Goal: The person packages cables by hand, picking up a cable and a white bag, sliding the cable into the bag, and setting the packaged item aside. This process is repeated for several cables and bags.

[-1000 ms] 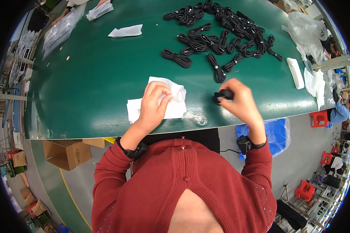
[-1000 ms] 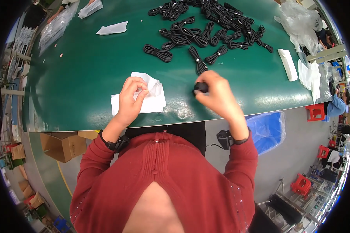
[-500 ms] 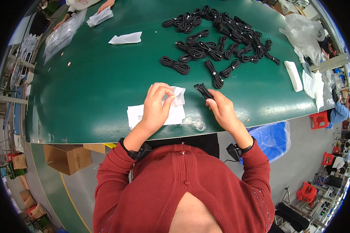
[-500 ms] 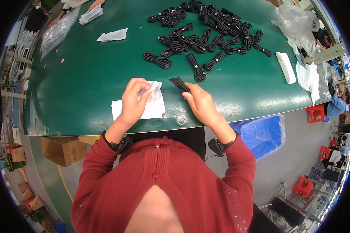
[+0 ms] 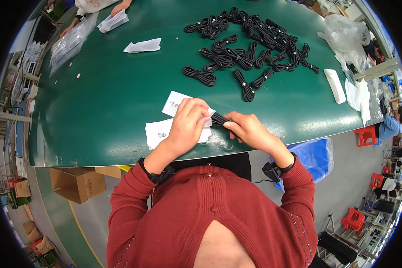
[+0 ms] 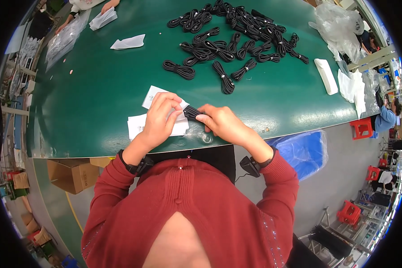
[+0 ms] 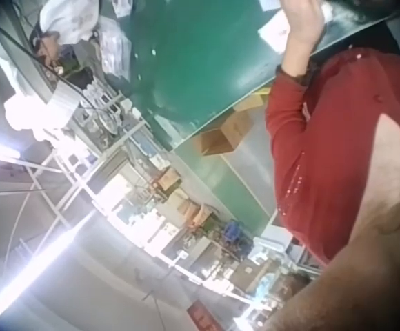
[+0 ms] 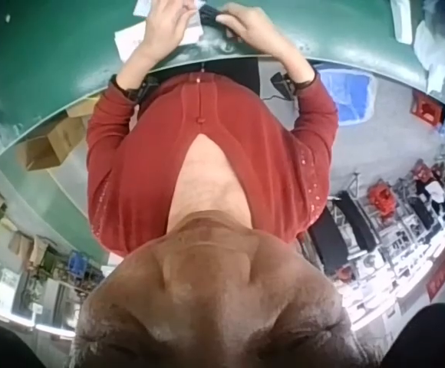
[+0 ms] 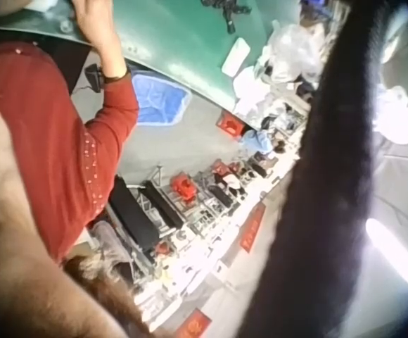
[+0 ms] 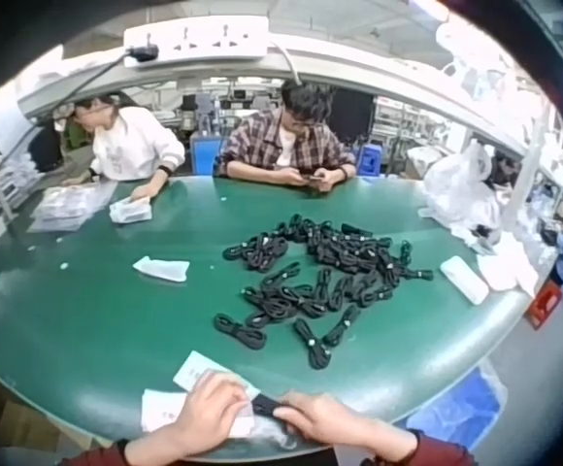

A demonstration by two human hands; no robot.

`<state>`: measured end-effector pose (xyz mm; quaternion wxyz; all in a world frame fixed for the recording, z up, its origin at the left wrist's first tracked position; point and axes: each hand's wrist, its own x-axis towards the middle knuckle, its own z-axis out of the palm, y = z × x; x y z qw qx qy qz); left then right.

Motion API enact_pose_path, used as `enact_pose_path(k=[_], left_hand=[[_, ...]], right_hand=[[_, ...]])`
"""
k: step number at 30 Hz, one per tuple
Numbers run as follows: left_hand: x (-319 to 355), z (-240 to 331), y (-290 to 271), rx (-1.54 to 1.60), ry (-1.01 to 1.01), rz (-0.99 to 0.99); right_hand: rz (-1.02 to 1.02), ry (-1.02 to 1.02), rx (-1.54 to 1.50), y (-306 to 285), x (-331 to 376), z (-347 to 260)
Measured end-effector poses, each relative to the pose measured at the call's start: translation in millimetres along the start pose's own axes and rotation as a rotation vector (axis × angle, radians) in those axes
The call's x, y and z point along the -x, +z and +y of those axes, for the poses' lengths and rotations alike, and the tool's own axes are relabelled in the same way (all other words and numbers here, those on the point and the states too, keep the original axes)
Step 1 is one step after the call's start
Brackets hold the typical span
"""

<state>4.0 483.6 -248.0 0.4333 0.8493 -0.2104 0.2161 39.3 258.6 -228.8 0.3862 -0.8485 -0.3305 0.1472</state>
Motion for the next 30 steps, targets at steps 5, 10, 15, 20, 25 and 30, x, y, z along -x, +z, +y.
enact_pose_path(k=[5, 10, 15, 20, 25, 30], left_hand=[[-0.2, -0.1, -3.3, -0.025, 0.081, -0.02], [-0.3, -4.7, -3.6, -0.008, -0.019, 0.073], [5.7, -12.3, -3.2, 0.021, -0.139, 0.035], [3.3, -4.2, 3.9, 0.097, -0.179, 0.023], [5.7, -6.4, 3.9, 0.106, -0.226, 0.071], [4.7, -9.8, 5.4, 0.088, -0.218, 0.077]], right_hand=[[-0.15, 0.304, -0.686, 5.9, 3.4, 1.5], [0.077, 0.241, -0.607, 11.7, 5.5, 2.2], [0.274, 0.301, -0.527, 18.2, -1.7, -1.9], [0.442, 0.201, -0.555, 44.2, -29.2, 6.2], [0.468, 0.238, -0.466, 54.9, -37.7, 17.8], [0.493, 0.304, -0.677, 47.3, -29.7, 10.6]])
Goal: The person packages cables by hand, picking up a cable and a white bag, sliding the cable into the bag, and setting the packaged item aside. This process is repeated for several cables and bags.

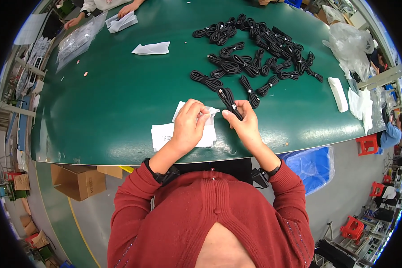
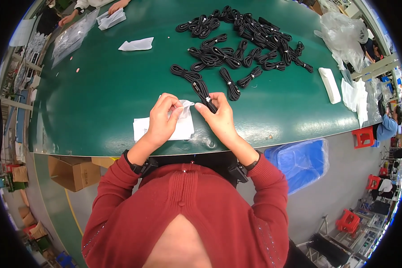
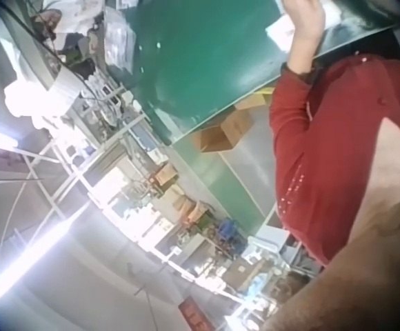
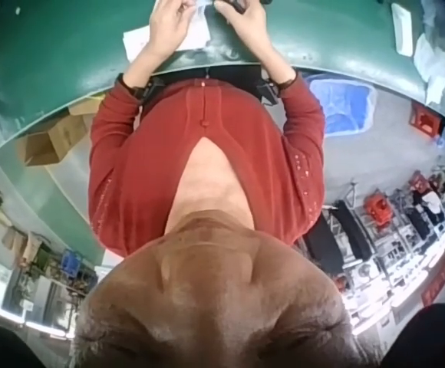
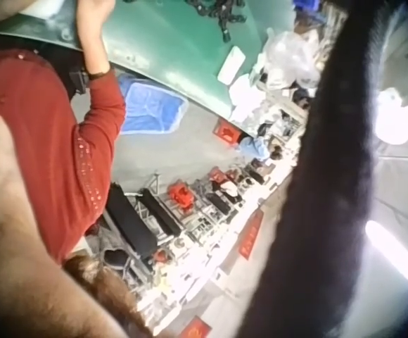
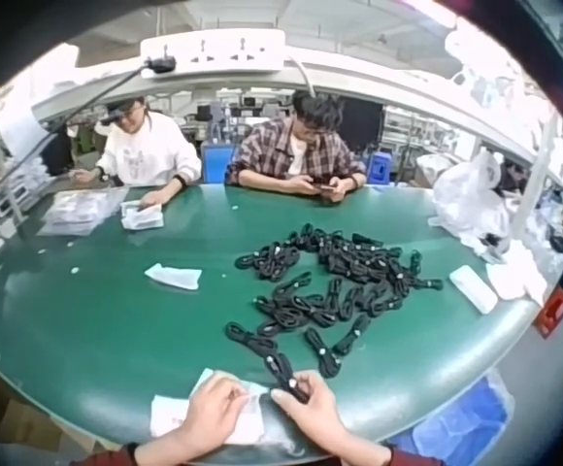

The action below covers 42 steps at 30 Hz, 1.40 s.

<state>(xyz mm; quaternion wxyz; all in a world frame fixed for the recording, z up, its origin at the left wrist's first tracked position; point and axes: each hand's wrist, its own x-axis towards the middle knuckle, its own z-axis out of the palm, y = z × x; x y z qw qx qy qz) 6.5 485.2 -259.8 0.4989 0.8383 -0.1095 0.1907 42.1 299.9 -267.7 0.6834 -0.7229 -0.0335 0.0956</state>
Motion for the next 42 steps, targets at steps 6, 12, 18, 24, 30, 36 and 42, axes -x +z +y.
enact_pose_path(k=[6, 12, 18, 24, 30, 36, 42], left_hand=[[1.4, 0.3, 9.0, 0.069, -0.047, -0.025], [0.1, -1.7, 5.3, 0.049, -0.061, -0.008], [-0.4, -4.6, 9.2, 0.012, -0.035, -0.003], [-2.2, -3.0, 13.5, 0.059, -0.056, 0.009], [0.2, 3.0, 14.8, 0.053, 0.029, -0.066], [-1.4, 11.5, 10.8, -0.043, 0.274, -0.181], [-10.7, 13.3, 1.2, -0.086, 0.183, -0.134]], right_hand=[[-0.086, -0.026, -0.005, 9.5, 0.6, 1.1], [-0.081, 0.136, -0.18, -3.2, -1.8, 17.6], [0.058, -0.262, 0.106, -13.6, 18.6, -2.7], [0.113, -0.733, 0.78, -32.4, 41.1, -15.7], [-0.062, -0.79, 0.932, -44.6, 40.1, -18.5], [-0.225, 0.26, 0.081, -40.7, 28.7, -4.2], [-0.164, -0.592, 0.402, -25.2, 25.3, -9.6]])
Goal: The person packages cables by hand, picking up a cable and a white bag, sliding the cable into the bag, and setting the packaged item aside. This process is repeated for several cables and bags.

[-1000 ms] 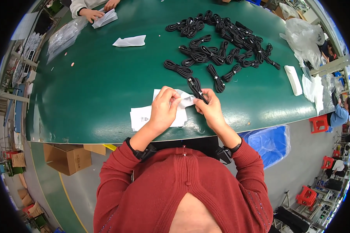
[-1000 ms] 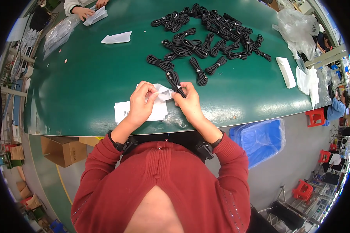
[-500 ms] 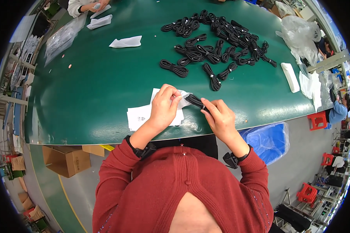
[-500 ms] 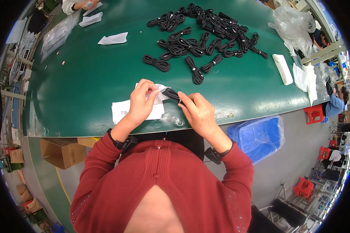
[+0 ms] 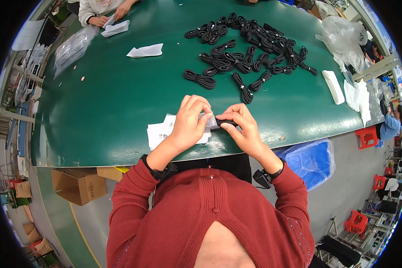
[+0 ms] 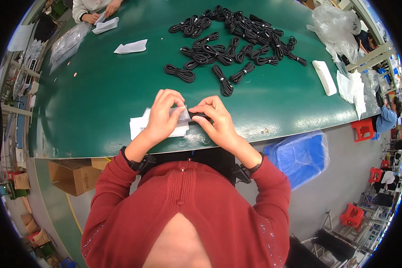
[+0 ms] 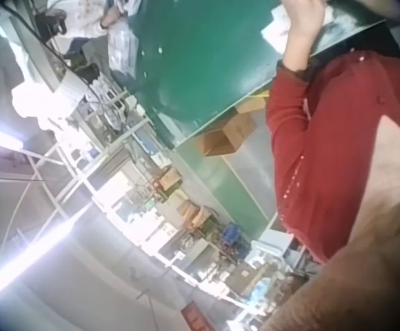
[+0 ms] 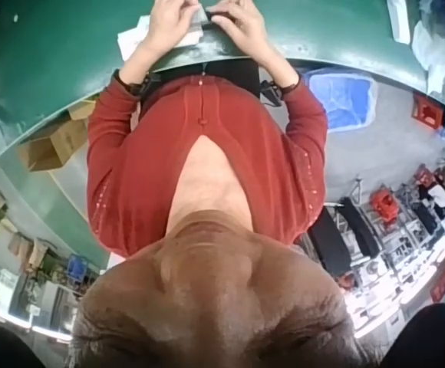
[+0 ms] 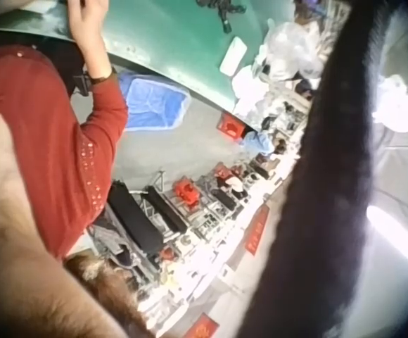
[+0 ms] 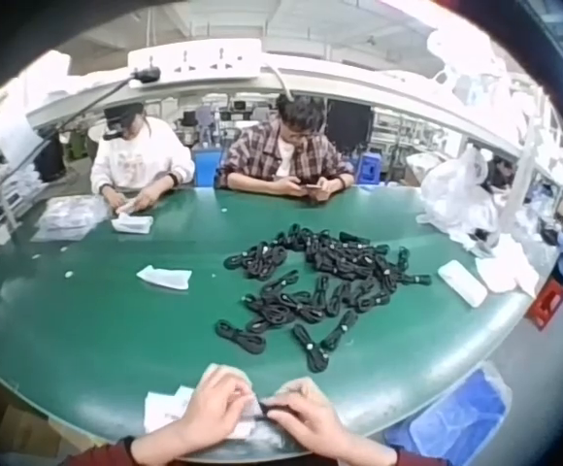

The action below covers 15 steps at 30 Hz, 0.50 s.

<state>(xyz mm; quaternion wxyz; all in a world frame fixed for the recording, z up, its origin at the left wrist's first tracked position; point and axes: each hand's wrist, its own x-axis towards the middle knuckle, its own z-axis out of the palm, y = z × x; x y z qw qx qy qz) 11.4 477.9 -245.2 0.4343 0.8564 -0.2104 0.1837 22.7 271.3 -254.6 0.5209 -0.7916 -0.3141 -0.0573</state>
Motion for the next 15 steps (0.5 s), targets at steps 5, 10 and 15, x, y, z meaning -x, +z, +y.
enact_pose_path(k=[5, 10, 15], left_hand=[[-8.2, 0.5, -8.7, 0.339, -0.207, -0.011], [-19.2, -5.7, -14.8, 0.683, -0.284, 0.0], [-31.0, -11.9, -23.6, 1.121, -0.547, 0.015]], right_hand=[[0.201, 0.01, -0.425, 14.7, -15.1, -7.7], [0.129, -0.103, -0.149, 6.1, -31.1, -15.6], [0.084, -0.195, -0.044, 8.0, -48.0, -30.5]])
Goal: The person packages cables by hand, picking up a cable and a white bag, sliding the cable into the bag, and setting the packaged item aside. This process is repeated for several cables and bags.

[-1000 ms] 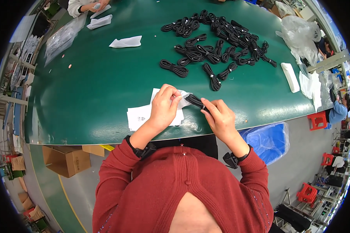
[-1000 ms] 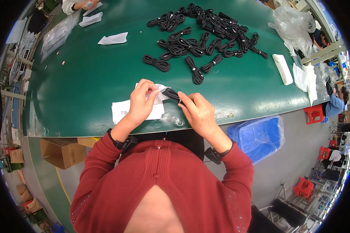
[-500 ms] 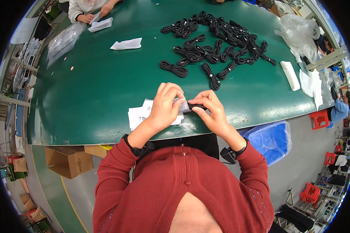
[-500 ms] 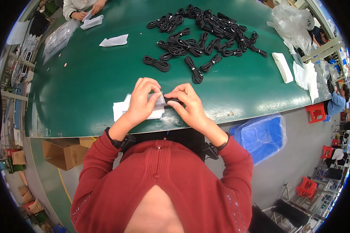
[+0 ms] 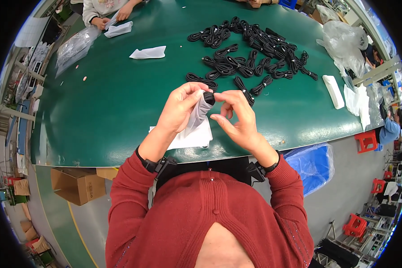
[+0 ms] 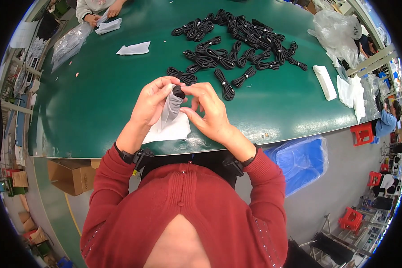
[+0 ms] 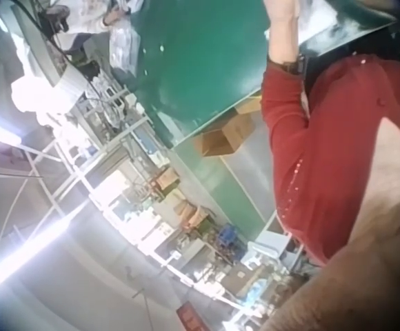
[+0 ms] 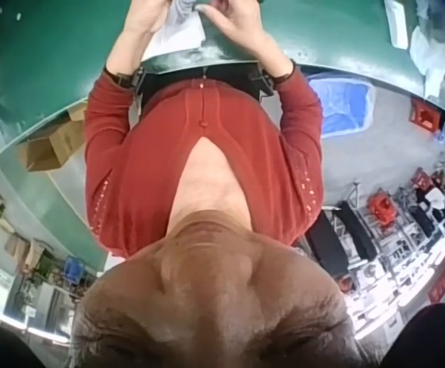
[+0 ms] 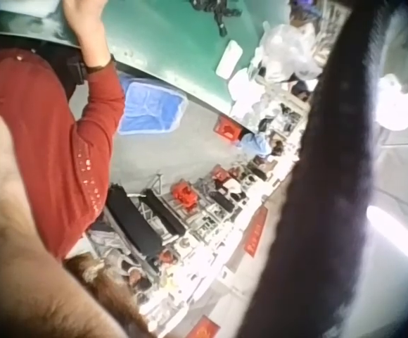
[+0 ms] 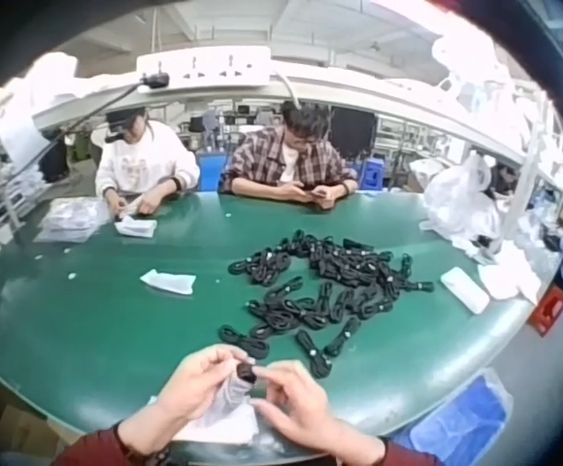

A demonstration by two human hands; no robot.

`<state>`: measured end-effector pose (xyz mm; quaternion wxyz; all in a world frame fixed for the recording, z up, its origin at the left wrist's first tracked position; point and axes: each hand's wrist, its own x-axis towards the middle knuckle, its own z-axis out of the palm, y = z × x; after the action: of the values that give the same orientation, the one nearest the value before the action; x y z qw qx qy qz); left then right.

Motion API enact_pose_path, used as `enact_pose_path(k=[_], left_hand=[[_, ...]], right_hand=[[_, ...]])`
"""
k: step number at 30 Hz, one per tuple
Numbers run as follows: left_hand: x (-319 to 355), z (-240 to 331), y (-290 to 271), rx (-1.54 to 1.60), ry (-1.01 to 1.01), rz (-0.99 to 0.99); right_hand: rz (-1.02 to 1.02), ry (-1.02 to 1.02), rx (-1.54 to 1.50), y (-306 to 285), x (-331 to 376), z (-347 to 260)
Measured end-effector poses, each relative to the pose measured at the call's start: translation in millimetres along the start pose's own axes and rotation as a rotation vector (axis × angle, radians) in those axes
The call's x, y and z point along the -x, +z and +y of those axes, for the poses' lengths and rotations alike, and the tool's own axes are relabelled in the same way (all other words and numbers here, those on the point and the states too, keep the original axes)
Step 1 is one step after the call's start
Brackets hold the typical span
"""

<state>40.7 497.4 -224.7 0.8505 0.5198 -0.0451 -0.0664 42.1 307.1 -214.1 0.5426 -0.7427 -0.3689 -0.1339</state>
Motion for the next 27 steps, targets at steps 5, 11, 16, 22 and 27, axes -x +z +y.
enact_pose_path(k=[5, 11, 16, 22, 27], left_hand=[[-6.6, -9.6, -2.6, 0.156, -0.063, -0.001], [-3.2, -14.9, 0.0, 0.248, -0.073, 0.004], [-9.5, -33.0, -0.4, -0.025, 0.055, 0.028], [-42.3, 36.3, -47.9, -0.045, 0.2, 0.287], [-35.9, 58.2, -74.3, -1.003, 0.81, 0.689]], right_hand=[[0.024, -0.069, 0.038, 9.9, -10.5, 4.6], [0.01, 0.05, -0.011, 17.9, 2.6, 7.9], [-0.043, 0.019, 0.01, 19.6, 13.0, 26.5], [0.28, 0.346, -0.258, -22.5, -14.2, 44.0], [-0.162, 0.14, 1.085, -48.8, 8.9, 101.1]])
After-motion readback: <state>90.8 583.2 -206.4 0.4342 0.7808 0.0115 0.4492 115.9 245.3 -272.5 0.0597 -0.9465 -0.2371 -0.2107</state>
